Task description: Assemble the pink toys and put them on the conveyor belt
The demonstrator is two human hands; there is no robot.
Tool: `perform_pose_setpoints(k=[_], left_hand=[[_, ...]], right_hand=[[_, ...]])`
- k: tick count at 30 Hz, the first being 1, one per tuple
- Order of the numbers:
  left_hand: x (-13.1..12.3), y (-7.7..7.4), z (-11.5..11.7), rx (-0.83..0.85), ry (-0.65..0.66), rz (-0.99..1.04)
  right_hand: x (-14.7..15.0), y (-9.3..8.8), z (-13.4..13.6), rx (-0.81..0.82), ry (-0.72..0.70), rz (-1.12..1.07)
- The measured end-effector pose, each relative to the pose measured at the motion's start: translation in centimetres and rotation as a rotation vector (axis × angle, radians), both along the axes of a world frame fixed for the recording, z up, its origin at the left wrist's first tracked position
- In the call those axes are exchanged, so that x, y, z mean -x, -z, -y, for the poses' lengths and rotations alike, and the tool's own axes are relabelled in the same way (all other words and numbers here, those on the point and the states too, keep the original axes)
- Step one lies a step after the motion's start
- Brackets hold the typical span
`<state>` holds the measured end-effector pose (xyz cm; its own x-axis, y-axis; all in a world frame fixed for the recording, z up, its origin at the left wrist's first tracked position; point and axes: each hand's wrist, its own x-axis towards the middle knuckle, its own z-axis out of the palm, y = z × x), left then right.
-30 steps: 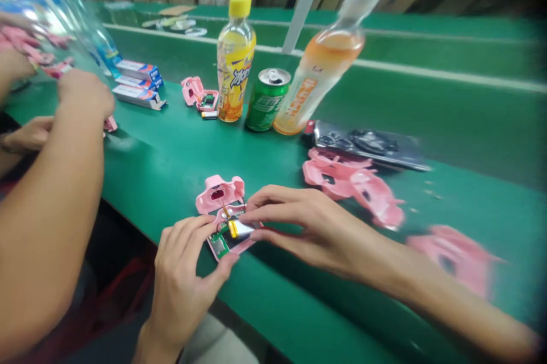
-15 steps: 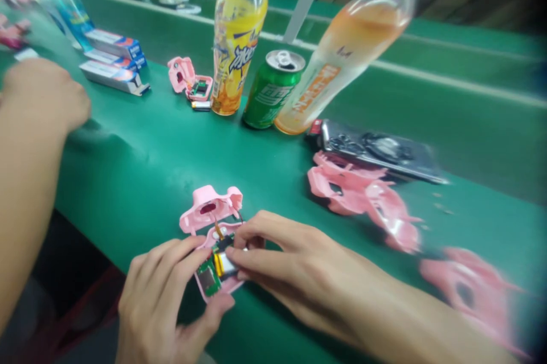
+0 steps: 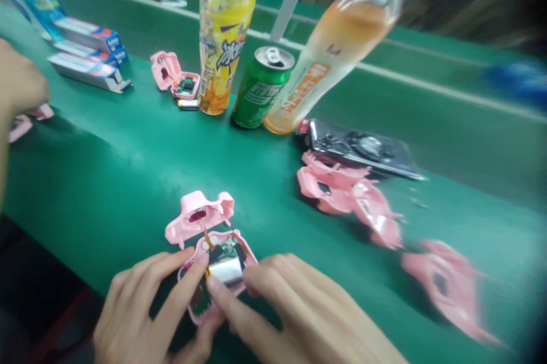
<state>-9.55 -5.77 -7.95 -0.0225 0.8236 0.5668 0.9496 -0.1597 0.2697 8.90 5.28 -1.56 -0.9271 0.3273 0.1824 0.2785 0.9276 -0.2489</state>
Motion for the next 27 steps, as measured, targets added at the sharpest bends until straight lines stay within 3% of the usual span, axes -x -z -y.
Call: perform_pose_setpoints(k=[8, 18, 20, 22, 24, 25, 26, 27], left_hand=[[-0.1, 0.6, 0.2, -0.043, 0.01, 0.043], [-0.1, -0.8, 0.5, -0.053, 0.07, 0.067], [-0.2, -1.0, 0.7, -0.054, 0.046, 0.113], [-0.1, -1.1, 1.0, -0.051, 0.053, 0.113], [0.1, -1.1, 1.2, -0.055, 0.095, 0.074], [0.3, -1.1, 1.4, -0.056, 0.121, 0.046], [0.4, -1.0, 1.5, -0.053, 0.139, 0.016], [0.6, -1.0, 1.6, -0.049, 0.148, -0.009]], right_hand=[[-0.9, 4.6, 1.2, 0.007, 0.281, -0.131], [-1.6, 3.8, 1.7, -0.083, 0.297, -0.314], [-1.7, 2.9, 1.0, -0.149, 0.277, -0.422], [-0.5, 0.7, -0.6, -0.137, 0.301, -0.412], [2.4, -2.7, -2.6, 0.006, 0.388, -0.093], [4.3, -4.4, -3.6, 0.102, 0.437, 0.169], [6.3, -6.0, -4.4, 0.224, 0.405, 0.47], [8.3, -7.3, -5.0, 0.284, 0.378, 0.574]])
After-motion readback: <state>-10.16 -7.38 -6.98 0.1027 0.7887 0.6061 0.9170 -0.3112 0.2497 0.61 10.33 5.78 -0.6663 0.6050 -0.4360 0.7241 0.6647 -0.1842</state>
